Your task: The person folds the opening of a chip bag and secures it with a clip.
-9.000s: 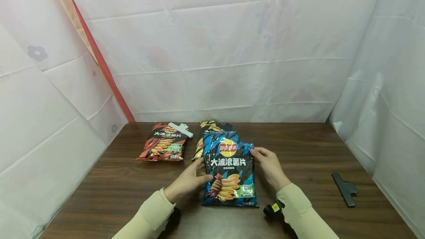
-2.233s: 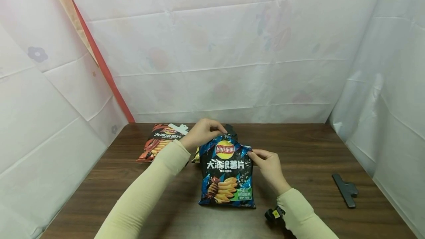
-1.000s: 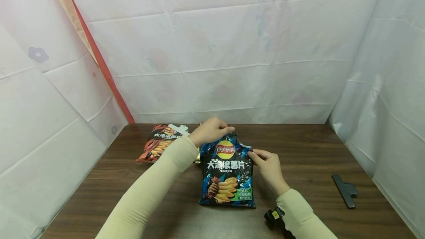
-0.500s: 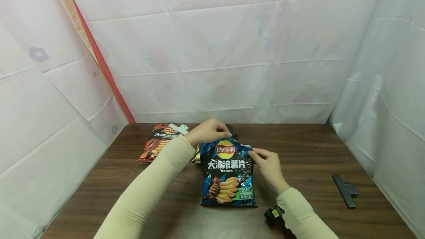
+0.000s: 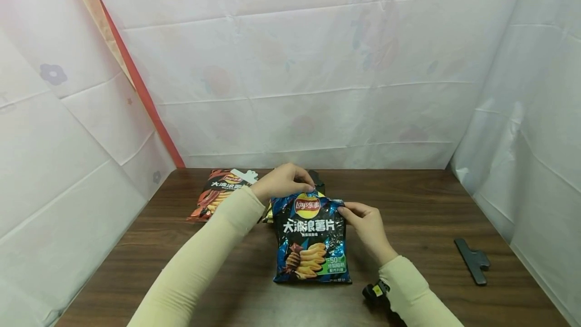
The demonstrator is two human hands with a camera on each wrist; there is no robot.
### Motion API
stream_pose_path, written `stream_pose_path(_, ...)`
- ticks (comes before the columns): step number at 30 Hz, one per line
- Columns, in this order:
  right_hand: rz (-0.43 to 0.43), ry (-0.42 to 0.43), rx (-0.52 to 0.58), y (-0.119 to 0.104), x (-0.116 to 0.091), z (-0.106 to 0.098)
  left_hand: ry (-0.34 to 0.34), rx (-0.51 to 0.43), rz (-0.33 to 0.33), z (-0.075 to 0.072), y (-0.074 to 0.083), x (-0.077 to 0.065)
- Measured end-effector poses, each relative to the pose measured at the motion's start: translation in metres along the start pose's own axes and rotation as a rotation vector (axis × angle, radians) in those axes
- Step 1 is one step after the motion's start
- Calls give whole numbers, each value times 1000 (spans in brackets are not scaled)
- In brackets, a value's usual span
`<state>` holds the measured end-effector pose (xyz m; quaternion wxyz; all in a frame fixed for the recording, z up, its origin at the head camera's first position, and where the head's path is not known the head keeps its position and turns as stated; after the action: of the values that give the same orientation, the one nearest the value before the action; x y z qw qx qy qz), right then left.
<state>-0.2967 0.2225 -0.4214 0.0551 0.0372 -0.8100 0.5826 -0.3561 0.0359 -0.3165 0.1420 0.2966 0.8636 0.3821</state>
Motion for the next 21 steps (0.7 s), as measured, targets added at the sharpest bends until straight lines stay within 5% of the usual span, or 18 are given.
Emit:
stream_pose_path(13,-32,-154,-38,-12,3,-1,7,-17,13,-1,2,-3)
stream_pose_path(21,9,-157,-90,-15,16,-4,15,-4,18,-2,4,-3)
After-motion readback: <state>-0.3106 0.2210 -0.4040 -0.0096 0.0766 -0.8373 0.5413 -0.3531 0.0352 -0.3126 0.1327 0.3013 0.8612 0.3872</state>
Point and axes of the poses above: each hand's wrist, its own x-axis towards the middle knuckle, its own z-axis out of the palm, y = z × x, the point moved 7 cm from there along x, towards the middle knuckle, and after that the axes turned 14 degrees about -x, right-handed, at the moved point
